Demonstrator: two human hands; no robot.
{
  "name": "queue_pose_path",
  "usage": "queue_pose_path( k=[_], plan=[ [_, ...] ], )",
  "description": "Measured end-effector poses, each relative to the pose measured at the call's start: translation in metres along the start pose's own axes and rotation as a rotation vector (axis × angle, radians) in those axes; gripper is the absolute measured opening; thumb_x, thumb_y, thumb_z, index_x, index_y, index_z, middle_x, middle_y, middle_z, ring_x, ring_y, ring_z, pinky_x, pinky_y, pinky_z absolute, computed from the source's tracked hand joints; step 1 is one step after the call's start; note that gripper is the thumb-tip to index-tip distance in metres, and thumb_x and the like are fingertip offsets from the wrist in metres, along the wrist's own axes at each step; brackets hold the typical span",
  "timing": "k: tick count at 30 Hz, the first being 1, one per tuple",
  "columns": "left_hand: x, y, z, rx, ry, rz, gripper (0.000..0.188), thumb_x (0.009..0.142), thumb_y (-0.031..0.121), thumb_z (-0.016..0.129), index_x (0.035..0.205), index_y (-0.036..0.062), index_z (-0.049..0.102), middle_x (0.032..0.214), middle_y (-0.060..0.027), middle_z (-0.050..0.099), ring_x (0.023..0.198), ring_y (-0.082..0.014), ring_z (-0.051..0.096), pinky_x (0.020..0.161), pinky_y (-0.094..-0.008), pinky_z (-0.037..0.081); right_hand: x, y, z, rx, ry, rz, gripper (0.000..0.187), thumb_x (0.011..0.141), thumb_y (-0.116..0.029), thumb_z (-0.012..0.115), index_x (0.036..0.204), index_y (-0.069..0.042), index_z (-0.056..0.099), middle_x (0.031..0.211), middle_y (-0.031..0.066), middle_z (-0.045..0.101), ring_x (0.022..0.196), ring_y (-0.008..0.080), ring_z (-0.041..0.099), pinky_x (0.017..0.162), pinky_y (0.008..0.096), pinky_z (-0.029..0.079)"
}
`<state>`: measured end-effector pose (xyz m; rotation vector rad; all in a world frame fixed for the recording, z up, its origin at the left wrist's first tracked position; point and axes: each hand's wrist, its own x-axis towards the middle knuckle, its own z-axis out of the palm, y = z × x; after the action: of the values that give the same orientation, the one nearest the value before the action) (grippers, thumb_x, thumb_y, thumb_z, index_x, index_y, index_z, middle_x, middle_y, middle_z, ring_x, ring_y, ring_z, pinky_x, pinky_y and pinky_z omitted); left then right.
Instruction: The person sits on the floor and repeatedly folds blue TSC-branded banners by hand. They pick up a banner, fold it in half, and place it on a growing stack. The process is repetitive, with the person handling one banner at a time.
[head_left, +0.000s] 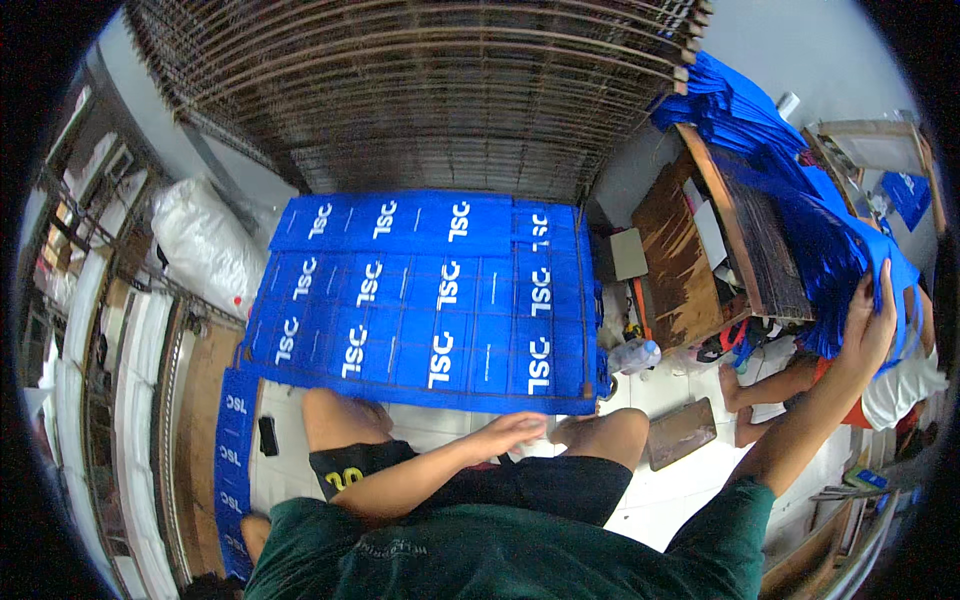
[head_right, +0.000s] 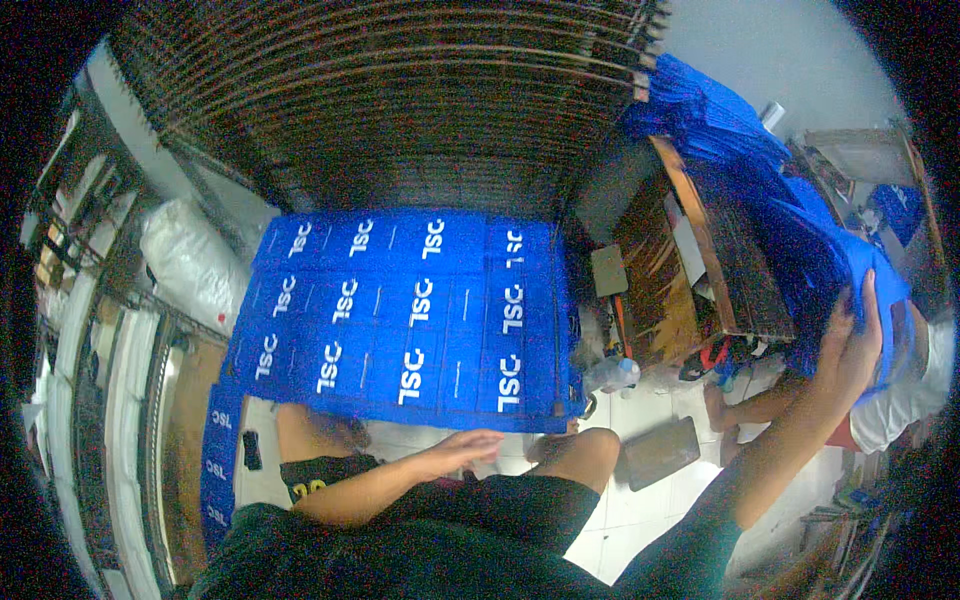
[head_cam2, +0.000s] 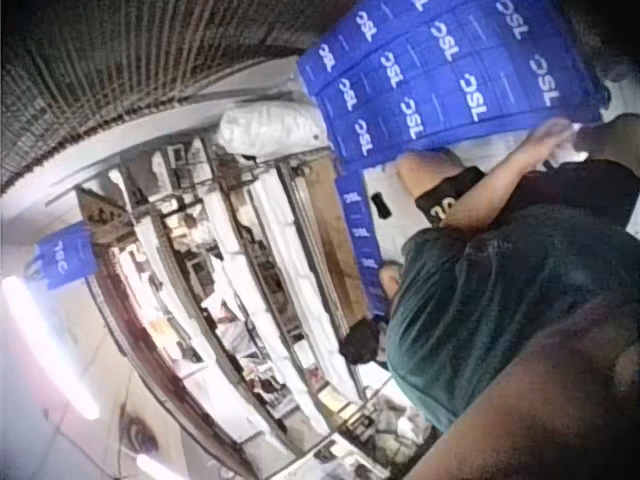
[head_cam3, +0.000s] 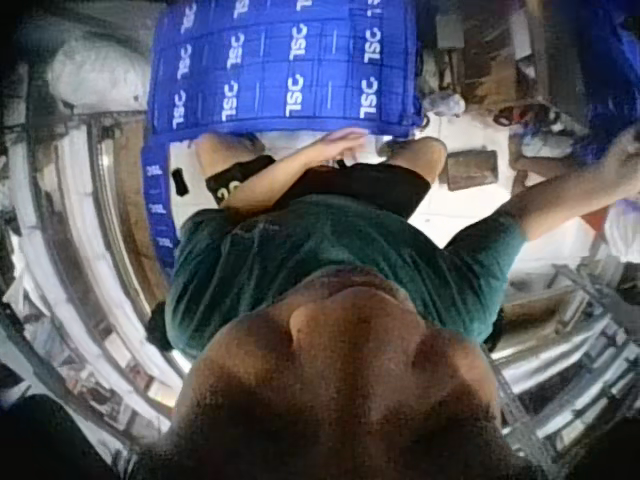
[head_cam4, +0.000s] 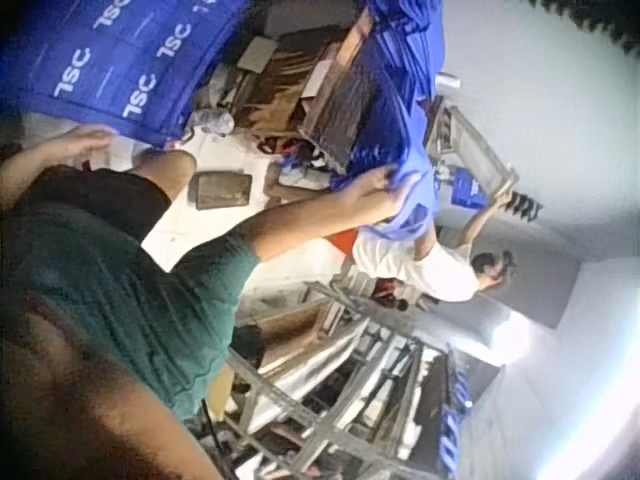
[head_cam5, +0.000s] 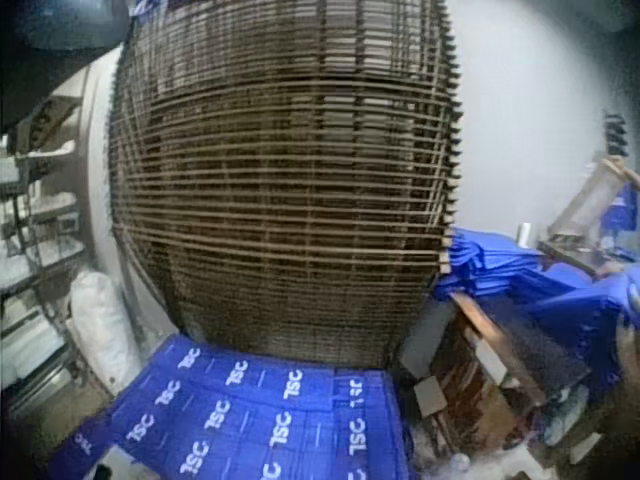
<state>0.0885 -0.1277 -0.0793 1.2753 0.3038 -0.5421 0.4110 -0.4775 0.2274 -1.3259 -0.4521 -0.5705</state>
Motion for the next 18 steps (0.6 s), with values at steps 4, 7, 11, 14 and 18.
queue_pose_path(
  k=[4, 7, 11, 14, 18],
  plan=[
    [0.013, 0.032, 0.01, -0.714, -0.492, -0.002, 0.093, 0.071, 0.079, 0.027, 0.136, 0.0126, 0.028, 0.132, -0.0157, 0.037, 0.119, -0.0294, 0.039, 0.091, -0.0479, 0.038, -0.113, -0.049, 0.127, 0.152, 0.105, 0.236, 0.04, 0.078, -0.006, 0.058, 0.117, 0.004, 0.05, 0.104, 0.0161, 0.055, 0.096, 0.0265, 0.052, 0.092, 0.0354, 0.034],
    [0.01, 0.04, -0.009, -1.131, -0.681, 0.213, 0.103, 0.063, 0.084, 0.029, 0.136, 0.0103, 0.026, 0.137, -0.0183, 0.03, 0.123, -0.034, 0.035, 0.093, -0.0523, 0.035, -0.162, -0.041, 0.149, -0.103, -0.103, 0.42, 0.018, 0.078, -0.015, 0.063, 0.085, -0.005, 0.049, 0.086, 0.0057, 0.054, 0.071, 0.0125, 0.052, 0.065, 0.0266, 0.044],
    [-0.024, 0.043, -0.056, -1.295, -0.439, 0.399, 0.09, 0.069, 0.068, 0.044, 0.132, 0.0054, 0.031, 0.133, -0.0197, 0.035, 0.12, -0.0342, 0.038, 0.094, -0.0491, 0.036, -0.208, 0.012, 0.122, -0.103, -0.404, 0.762, 0.045, 0.069, -0.005, 0.062, 0.109, 0.0, 0.044, 0.104, 0.0123, 0.054, 0.094, 0.0221, 0.054, 0.085, 0.0367, 0.043],
    [-0.046, 0.032, -0.082, -1.132, 0.028, 0.263, 0.061, 0.073, 0.035, 0.056, 0.124, 0.0051, 0.041, 0.119, -0.0148, 0.05, 0.107, -0.0289, 0.049, 0.089, -0.0412, 0.041, -0.227, 0.047, 0.121, -0.057, -0.448, 1.085, 0.051, 0.058, 0.005, 0.058, 0.107, -0.001, 0.046, 0.098, 0.0122, 0.056, 0.086, 0.0247, 0.057, 0.077, 0.0373, 0.048],
    [-0.017, -0.014, -0.109, -0.867, 0.346, 0.108, 0.048, 0.067, 0.007, 0.049, 0.115, 0.0031, 0.048, 0.097, -0.008, 0.058, 0.091, -0.0195, 0.055, 0.078, -0.0344, 0.046, -0.237, 0.144, 0.117, -0.279, -0.805, 1.358, 0.052, 0.061, 0.0, 0.062, 0.11, -0.003, 0.044, 0.096, 0.0099, 0.058, 0.082, 0.0241, 0.058, 0.065, 0.0366, 0.051]
  ],
)
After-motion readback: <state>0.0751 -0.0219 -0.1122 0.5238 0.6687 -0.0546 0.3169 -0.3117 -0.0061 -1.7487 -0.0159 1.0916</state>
